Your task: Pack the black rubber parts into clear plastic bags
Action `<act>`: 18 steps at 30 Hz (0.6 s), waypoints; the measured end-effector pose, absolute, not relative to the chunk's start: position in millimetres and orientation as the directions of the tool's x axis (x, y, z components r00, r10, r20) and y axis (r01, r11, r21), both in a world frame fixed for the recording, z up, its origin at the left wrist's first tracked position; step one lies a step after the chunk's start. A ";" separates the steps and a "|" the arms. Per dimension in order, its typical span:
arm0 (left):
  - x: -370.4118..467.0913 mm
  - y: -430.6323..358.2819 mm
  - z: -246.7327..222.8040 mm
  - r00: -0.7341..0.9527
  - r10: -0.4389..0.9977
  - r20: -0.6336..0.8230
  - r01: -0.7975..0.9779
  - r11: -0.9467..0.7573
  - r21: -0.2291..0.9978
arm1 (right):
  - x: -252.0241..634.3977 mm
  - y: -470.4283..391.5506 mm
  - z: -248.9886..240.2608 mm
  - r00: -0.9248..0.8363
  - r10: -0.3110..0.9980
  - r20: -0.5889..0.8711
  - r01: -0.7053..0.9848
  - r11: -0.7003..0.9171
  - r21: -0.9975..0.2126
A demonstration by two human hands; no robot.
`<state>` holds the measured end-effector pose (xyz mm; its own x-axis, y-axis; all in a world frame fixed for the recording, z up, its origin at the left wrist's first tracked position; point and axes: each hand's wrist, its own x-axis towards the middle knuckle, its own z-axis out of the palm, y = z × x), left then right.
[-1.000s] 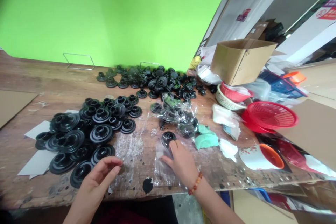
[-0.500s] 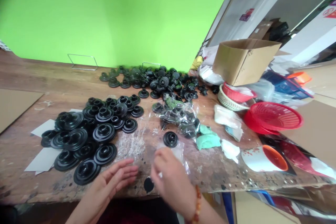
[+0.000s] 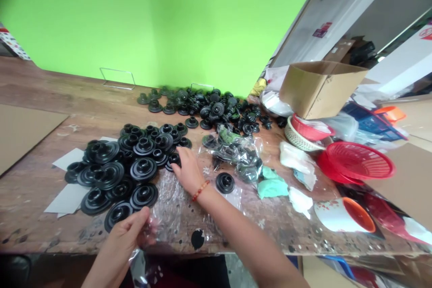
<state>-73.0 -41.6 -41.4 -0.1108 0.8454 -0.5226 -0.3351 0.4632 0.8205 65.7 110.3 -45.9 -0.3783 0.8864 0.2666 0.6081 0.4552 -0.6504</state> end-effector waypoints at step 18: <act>-71.1 -40.9 -33.6 -0.129 0.914 -0.386 -0.215 0.354 0.910 | 82.4 -3.7 -7.1 -0.509 0.821 -0.259 0.261 -0.139 -0.955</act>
<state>-71.1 -40.9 -33.6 -0.1289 0.9135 -0.3858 -0.2150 0.3540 0.9102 82.4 -3.7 -7.1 -0.5092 0.8208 -0.2589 0.2614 -0.1391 -0.9551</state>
